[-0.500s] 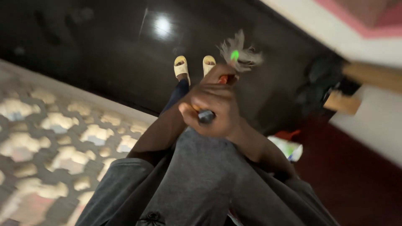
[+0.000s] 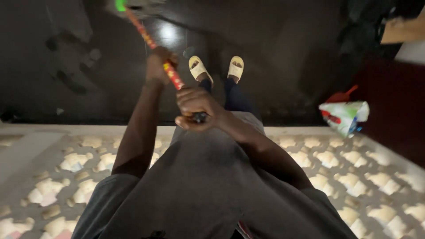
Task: Mopping a dark indoor floor with a manual mop.
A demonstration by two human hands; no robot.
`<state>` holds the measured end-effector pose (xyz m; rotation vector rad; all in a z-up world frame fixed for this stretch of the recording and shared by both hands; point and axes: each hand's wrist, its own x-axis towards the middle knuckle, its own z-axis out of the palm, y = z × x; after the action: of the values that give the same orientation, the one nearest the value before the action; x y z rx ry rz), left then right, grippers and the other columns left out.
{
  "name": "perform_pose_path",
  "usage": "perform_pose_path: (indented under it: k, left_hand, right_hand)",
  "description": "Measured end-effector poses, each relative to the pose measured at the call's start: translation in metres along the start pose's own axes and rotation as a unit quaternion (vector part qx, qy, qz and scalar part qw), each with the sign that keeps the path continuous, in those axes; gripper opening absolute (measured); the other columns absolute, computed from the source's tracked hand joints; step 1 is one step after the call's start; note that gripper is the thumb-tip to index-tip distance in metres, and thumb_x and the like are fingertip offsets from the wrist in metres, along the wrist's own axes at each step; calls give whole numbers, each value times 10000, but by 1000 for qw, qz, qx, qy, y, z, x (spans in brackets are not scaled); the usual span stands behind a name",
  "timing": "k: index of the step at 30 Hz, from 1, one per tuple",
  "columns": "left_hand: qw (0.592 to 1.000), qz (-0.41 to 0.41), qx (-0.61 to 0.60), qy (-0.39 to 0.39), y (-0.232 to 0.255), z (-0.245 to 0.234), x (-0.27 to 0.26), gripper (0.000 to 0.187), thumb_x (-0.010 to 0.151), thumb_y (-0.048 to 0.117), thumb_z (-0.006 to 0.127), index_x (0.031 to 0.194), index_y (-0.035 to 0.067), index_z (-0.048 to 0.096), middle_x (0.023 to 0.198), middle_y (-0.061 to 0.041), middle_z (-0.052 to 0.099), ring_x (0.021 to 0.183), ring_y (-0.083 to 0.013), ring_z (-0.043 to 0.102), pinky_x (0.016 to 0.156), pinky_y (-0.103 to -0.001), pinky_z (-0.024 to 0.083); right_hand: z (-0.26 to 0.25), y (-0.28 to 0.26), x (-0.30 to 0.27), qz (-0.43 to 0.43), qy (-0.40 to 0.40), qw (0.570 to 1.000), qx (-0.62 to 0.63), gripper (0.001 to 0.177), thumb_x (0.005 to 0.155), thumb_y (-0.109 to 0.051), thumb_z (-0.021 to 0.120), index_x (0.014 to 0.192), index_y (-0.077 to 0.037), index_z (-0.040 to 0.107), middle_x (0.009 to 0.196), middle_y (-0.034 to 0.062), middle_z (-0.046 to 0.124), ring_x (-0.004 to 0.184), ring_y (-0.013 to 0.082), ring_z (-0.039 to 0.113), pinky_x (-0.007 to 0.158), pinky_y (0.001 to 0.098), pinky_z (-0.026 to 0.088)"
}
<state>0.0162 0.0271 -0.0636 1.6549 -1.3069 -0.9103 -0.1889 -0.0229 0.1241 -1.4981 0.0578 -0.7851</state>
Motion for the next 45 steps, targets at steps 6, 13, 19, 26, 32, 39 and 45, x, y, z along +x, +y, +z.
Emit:
perform_pose_path:
  k: [6,13,19,26,32,39,45]
  left_hand:
    - [997,-76,10,11,-26,-6,-23,144,888,100,657,821,46,541,849,-170,566,739,-347,573,685,-422,499]
    - [984,176,-13,19,55,67,-20,225,894,127,702,744,1,591,670,-159,578,619,-344,596,600,-452,460]
    - [924,18,-376,-66,148,208,-42,297,888,48,630,651,25,453,628,-96,500,610,-239,543,701,-395,471]
    - [687,-154,-687,-181,189,348,-86,383,987,67,677,690,31,439,697,-26,441,651,-91,446,693,-351,401]
    - [939,122,-290,-139,204,368,-94,253,951,151,672,866,-43,534,651,-34,465,561,-46,461,525,-318,384]
    - [959,99,2,-265,251,298,-81,601,1034,324,661,551,18,477,547,-152,470,511,-313,497,567,-441,389]
    - [983,102,12,-152,201,212,-102,485,978,364,699,630,35,618,653,-193,608,659,-388,630,611,-477,476]
  right_hand:
    - [5,3,-21,75,-13,997,2,418,940,-21,706,686,-68,376,661,62,400,681,197,471,765,370,432]
    - [-47,-102,-29,109,-23,993,-26,470,965,7,707,649,-56,365,626,66,426,618,184,449,648,359,344]
    - [-75,-206,-74,14,68,986,-152,435,933,-39,716,617,-125,429,536,12,433,479,136,449,507,322,360]
    - [-71,-243,-139,59,114,951,-282,407,864,-59,728,585,-115,437,537,28,464,467,145,485,490,311,358]
    - [-69,-214,-178,-3,176,928,-330,373,915,-71,730,622,-95,500,580,44,539,496,165,544,505,314,399]
    - [-51,-250,-177,-51,261,918,-295,465,967,-158,712,616,-57,424,573,60,506,506,188,557,504,318,474]
    - [-22,-225,-141,-56,236,959,-145,427,1046,-196,682,707,-13,497,627,69,528,544,194,560,514,319,485]
